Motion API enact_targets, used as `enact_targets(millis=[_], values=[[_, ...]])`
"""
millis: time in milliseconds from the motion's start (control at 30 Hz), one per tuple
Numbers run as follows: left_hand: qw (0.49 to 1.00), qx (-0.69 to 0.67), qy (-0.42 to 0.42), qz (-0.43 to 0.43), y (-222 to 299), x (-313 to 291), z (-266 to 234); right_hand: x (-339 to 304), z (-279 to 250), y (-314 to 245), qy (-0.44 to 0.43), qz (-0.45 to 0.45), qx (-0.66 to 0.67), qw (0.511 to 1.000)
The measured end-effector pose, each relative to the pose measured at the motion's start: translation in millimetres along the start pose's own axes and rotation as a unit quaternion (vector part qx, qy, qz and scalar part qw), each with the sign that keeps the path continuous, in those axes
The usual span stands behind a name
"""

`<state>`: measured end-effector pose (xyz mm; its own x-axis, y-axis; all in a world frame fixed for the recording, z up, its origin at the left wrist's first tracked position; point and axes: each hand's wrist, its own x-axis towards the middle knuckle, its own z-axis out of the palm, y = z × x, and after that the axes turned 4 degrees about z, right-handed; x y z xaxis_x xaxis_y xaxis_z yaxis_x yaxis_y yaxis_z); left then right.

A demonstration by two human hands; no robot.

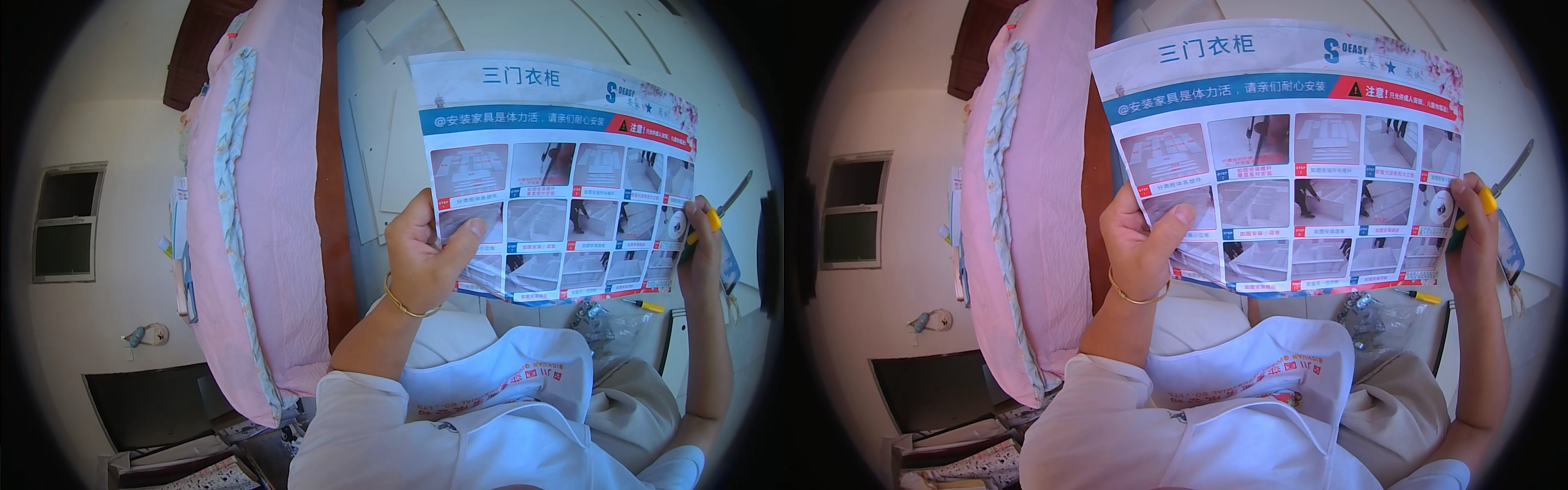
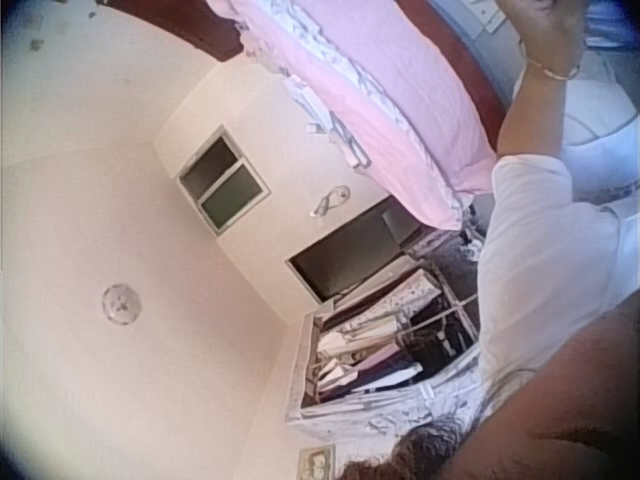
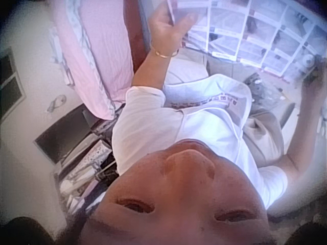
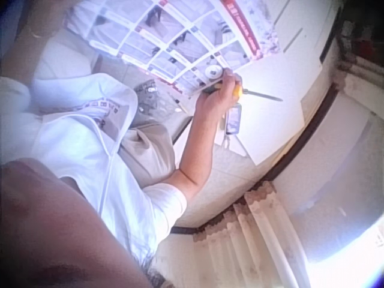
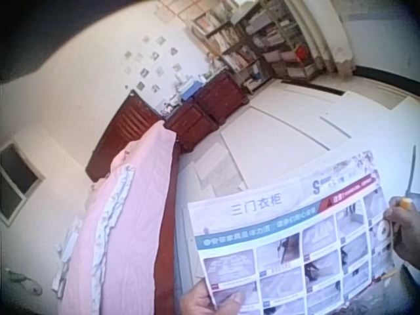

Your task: The person reads an instruction manual for a wardrobe and then uses a screwdriver by hand to drive screws into pre-drilled holes in a white wooden panel.

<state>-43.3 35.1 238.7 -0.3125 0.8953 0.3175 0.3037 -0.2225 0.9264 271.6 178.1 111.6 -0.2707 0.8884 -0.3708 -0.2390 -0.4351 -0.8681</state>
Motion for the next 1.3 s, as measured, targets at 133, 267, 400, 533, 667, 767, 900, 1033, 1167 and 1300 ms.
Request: enact_targets(millis=[133,267,400,533,667,767,900,1033,1167,1300], values=[[1.0,-0.014,0.012,-0.003,0,-1,1,-5,12,-7,0.024,-0.012,0.024,0.999],[0.999,0.006,0.029,-0.045,-3,-2,3,-3,14,-3,-0.002,-0.022,-0.024,0.999],[0.997,0.054,-0.02,-0.049,-18,12,0,37,-54,-3,0.148,-0.068,0.043,0.986],[0.958,0.233,-0.162,-0.044,-36,24,0,70,-227,-21,0.288,-0.19,0.172,0.923],[0.839,0.383,-0.371,-0.113,-86,39,14,-2,-409,19,0.453,-0.18,0.184,0.853],[0.734,0.474,-0.48,-0.077,-150,40,42,-91,-488,87,0.568,-0.117,0.202,0.789],[0.631,0.562,-0.529,-0.081,-228,20,95,-185,-532,181,0.63,-0.025,0.183,0.754],[0.678,0.54,-0.497,-0.04,-271,10,122,-241,-556,240,0.708,0.002,0.171,0.685],[0.673,0.554,-0.49,0.024,-281,-10,128,-281,-573,242,0.526,0.261,-0.563,0.582],[0.636,0.603,-0.461,0.138,-300,-31,148,-252,-591,183,0.709,-0.027,0.035,0.703]])
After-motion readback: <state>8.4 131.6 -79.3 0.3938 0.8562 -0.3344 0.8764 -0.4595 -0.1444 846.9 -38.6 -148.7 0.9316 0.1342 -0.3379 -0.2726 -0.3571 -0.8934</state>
